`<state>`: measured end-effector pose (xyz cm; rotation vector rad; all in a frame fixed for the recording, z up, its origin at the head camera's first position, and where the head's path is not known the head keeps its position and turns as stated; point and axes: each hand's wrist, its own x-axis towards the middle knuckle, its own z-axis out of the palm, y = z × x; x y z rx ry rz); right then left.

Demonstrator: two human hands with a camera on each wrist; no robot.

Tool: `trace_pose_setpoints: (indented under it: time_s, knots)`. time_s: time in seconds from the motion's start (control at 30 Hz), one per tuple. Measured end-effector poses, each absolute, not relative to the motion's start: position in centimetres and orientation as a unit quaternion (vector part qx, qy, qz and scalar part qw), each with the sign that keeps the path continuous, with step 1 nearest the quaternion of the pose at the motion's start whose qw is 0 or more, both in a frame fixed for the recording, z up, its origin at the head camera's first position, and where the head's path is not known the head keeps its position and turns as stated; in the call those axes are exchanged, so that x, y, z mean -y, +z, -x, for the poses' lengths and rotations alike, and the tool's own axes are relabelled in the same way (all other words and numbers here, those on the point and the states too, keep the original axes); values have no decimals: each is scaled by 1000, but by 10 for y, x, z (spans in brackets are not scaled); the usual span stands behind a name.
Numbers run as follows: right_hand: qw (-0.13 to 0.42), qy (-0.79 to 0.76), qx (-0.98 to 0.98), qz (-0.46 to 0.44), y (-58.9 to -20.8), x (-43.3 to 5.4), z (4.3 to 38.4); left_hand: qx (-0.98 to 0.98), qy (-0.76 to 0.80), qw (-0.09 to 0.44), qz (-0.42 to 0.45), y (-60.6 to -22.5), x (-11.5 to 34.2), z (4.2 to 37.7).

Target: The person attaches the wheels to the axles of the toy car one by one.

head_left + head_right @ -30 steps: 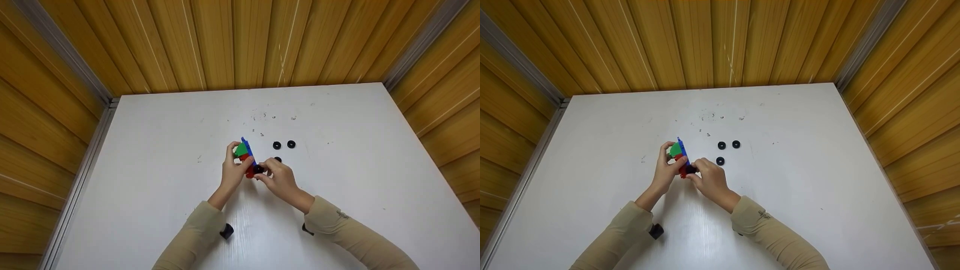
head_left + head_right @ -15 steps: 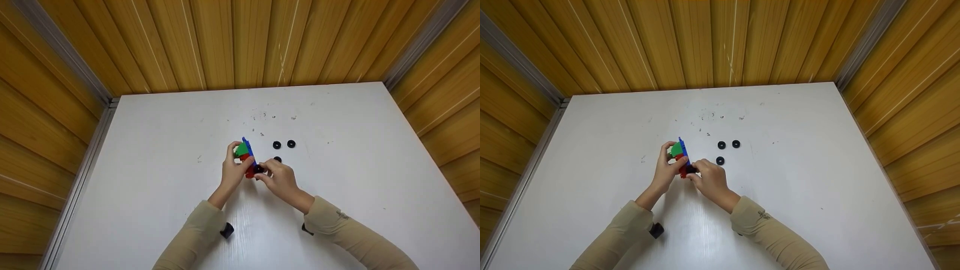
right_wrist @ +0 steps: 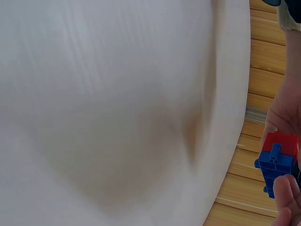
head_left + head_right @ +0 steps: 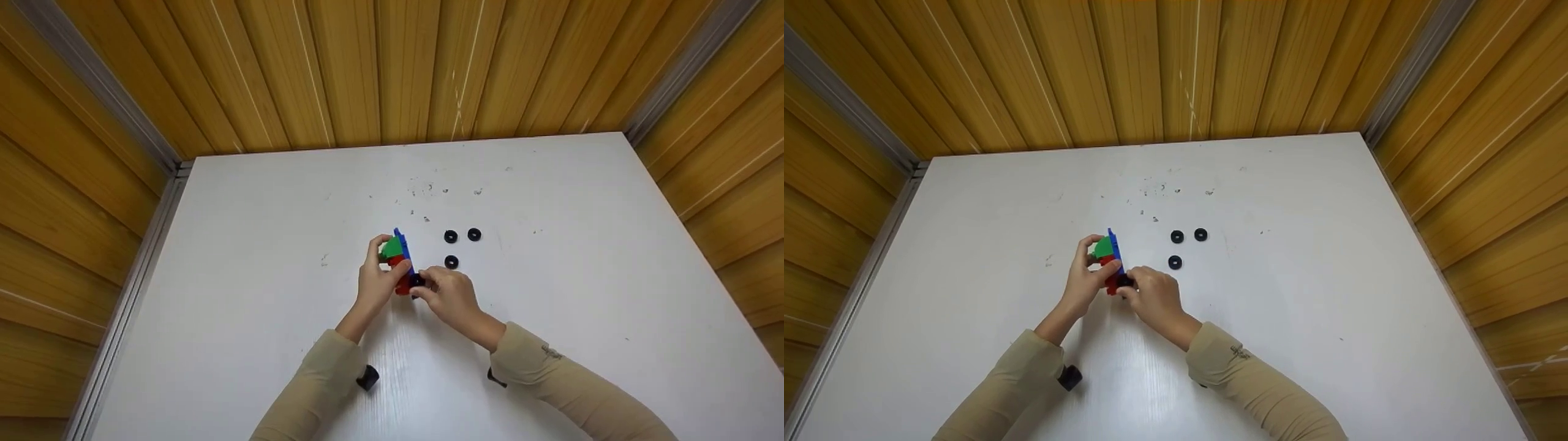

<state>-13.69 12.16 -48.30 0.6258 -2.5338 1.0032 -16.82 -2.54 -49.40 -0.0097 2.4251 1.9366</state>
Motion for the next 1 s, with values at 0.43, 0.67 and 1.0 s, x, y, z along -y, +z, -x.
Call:
trace_pose_setpoints:
  time_s: [0.43,0.67,1.0]
  knots:
    - [135,380,891,-206,-491,-116,136,-797,604,11,7,-500,28,166]
    - [132,377,891,-214,-494,-115,136,-800,599,16,15,-503,29,166]
    - [132,385,884,-229,-506,-121,131,-840,542,17,-24,-498,28,163]
